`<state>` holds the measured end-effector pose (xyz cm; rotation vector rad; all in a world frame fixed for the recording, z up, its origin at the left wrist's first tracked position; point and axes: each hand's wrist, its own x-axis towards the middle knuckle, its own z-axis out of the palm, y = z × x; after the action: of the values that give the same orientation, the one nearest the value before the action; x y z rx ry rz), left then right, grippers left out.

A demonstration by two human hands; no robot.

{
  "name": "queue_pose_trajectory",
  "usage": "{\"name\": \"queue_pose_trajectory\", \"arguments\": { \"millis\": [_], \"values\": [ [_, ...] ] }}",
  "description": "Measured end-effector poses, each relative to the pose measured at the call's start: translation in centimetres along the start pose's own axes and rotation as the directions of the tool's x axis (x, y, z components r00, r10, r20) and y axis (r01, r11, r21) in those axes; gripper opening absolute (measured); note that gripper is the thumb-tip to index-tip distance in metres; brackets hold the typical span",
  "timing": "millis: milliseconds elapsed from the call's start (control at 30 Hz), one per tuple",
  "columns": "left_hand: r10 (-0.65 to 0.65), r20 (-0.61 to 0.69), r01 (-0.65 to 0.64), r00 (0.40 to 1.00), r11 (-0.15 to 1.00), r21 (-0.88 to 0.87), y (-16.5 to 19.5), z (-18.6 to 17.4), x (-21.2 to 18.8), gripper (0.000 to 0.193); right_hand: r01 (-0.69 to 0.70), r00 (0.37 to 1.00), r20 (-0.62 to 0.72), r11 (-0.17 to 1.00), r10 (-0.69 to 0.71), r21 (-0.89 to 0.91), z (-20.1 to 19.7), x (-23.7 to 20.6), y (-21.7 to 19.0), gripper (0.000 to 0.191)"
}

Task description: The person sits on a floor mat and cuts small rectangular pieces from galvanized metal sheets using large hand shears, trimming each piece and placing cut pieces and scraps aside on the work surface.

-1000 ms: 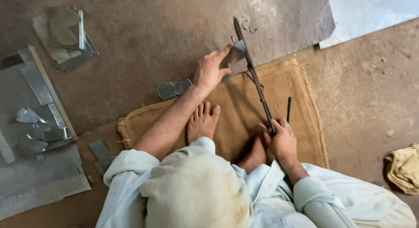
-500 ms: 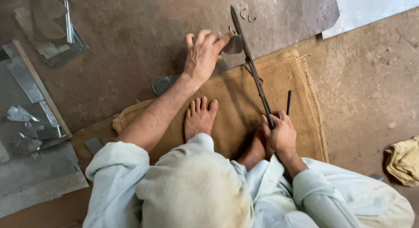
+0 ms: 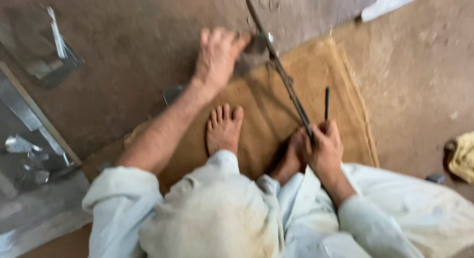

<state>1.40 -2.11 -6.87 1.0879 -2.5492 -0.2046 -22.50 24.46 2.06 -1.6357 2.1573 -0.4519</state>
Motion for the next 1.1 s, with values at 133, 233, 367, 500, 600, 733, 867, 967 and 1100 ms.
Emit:
{"name": "queue_pose_trajectory", "arguments": {
  "millis": [133,233,367,500,600,733,867,967,1100],
  "values": [
    [0.02,-0.04,-0.022,0.999,0.999,-0.044,-0.7,0.1,0.2,0.058,0.01,1.0,-0.025,0.999,-0.009,0.051,-0.2,0.5,-0.1,0.023],
    [0.035,-0.108,-0.035,0.994,0.999,0.008,0.5,0.0,0.2,0.061,-0.152,0.984,0.143,0.925,0.108,0.349,-1.2,0.2,-0.2,0.02],
    [0.013,-0.01,-0.014,1.0,0.996,-0.088,1.2,-0.2,0.2,0.06,-0.092,0.991,0.114,0.984,0.075,0.151,-1.3,-0.4,0.2,0.023],
    [0.102,0.012,-0.1,0.995,0.989,-0.108,-0.6,-1.1,0.9,0.054,0.036,0.999,-0.012,0.998,-0.036,0.046,-0.1,-0.6,1.1,0.024],
    [0.153,0.025,-0.146,0.988,0.973,-0.178,-1.7,-2.2,1.8,0.054,0.073,0.996,-0.057,0.997,-0.071,0.039,0.2,-0.7,1.2,0.023],
    [0.16,-0.014,-0.159,0.987,0.967,-0.198,-1.2,-3.1,2.4,0.053,0.069,0.996,-0.05,0.997,-0.067,0.022,-0.7,-0.4,0.6,0.023],
    [0.103,0.018,-0.097,0.995,0.978,-0.184,-0.2,-2.5,2.0,0.052,0.115,0.993,-0.015,0.987,-0.114,0.109,-2.0,-0.3,-0.2,0.025],
    [0.106,0.024,-0.1,0.994,0.98,-0.173,0.0,-1.9,1.7,0.046,0.023,0.999,0.042,0.991,-0.029,0.132,-2.3,-0.6,-0.3,0.027],
    [0.133,0.076,-0.123,0.988,0.984,-0.131,-0.9,-2.2,2.7,0.035,0.061,0.998,-0.026,0.996,-0.059,0.066,-1.5,-0.7,0.1,0.028]
  ]
}}
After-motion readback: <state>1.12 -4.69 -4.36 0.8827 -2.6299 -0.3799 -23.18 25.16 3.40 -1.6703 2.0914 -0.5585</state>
